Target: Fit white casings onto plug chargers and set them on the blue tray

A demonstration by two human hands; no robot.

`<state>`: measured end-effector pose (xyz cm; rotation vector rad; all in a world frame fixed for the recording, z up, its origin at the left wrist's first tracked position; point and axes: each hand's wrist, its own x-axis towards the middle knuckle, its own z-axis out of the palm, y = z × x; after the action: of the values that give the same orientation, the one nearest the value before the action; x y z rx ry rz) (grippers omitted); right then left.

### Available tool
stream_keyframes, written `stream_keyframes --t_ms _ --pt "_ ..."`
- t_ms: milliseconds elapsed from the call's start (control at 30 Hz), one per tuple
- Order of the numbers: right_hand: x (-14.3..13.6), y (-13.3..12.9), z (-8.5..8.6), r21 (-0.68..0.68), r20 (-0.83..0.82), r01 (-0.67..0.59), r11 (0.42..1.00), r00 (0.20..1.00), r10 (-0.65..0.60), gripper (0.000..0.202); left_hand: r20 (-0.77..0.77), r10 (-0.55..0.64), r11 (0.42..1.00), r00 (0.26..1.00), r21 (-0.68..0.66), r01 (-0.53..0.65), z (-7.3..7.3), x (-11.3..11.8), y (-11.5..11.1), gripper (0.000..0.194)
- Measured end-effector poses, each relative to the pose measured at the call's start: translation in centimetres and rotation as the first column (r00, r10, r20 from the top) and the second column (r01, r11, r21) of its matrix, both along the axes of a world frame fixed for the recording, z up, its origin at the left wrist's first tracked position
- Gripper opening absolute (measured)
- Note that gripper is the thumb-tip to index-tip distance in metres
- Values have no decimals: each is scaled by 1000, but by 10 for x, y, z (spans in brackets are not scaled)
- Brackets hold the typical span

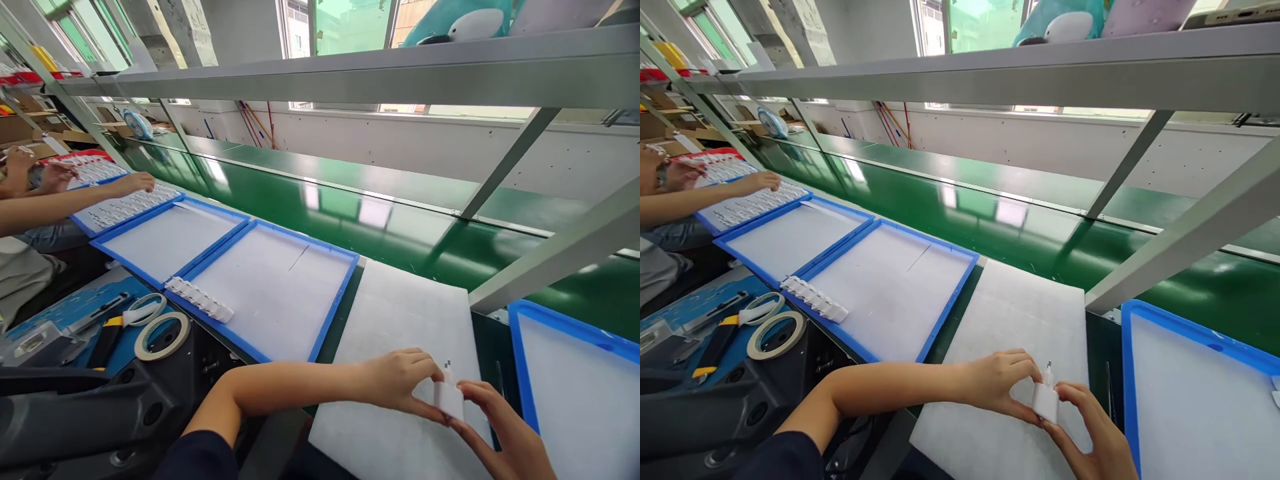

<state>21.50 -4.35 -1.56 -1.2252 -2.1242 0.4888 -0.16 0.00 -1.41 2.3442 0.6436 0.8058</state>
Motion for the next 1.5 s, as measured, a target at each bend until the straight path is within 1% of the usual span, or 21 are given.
stream_keyframes --t_ms 100,200,300,367,433,500,633,767,900,1000,1100,1167,1333,1500 --pt "-4 0 4 -4 -16 -6 1000 1000 6 29 34 27 998 999 -63 -25 5 -2 0 47" --pt "-8 1 13 -24 -70 -24 999 997 22 27 64 31 992 997 -125 -23 15 -5 2 47" --pt "-11 2 22 -72 -147 -41 997 989 30 27 107 20 989 994 -145 -4 23 -7 5 47" --pt "-13 2 25 -100 -182 -57 993 983 38 29 145 -3 989 989 -144 24 25 -8 7 47" --pt "-14 2 28 -131 -207 -70 989 977 42 31 162 -25 990 986 -136 47 25 -7 8 48" --pt "-14 1 30 -171 -234 -89 981 971 48 32 142 -35 991 989 -123 53 24 -7 8 48" --pt "-14 2 31 -255 -282 -123 959 958 48 31 58 -44 995 997 -90 49 23 -6 9 47" --pt "-14 2 32 -290 -269 -130 948 962 50 25 -36 -51 999 998 5 52 25 -6 9 43" --pt "-15 3 33 -296 -270 -137 945 961 55 22 -171 -48 998 984 -40 41 31 -6 9 37" --pt "-15 4 35 -368 -327 -172 914 944 46 20 -220 -65 997 973 -46 56 33 -7 8 35" --pt "-16 5 38 -440 -395 -214 872 919 26 21 -216 -84 996 973 -43 76 33 -7 7 33" --pt "-17 5 39 -461 -404 -222 859 915 20 23 -196 -102 994 975 -51 94 31 -7 6 31" --pt "-16 4 38 -428 -404 -242 871 913 56 22 -120 -117 993 986 -48 112 24 -6 4 30" --pt "-17 3 34 -440 -459 -249 863 888 23 20 -82 -101 991 992 -98 93 21 -4 3 31"
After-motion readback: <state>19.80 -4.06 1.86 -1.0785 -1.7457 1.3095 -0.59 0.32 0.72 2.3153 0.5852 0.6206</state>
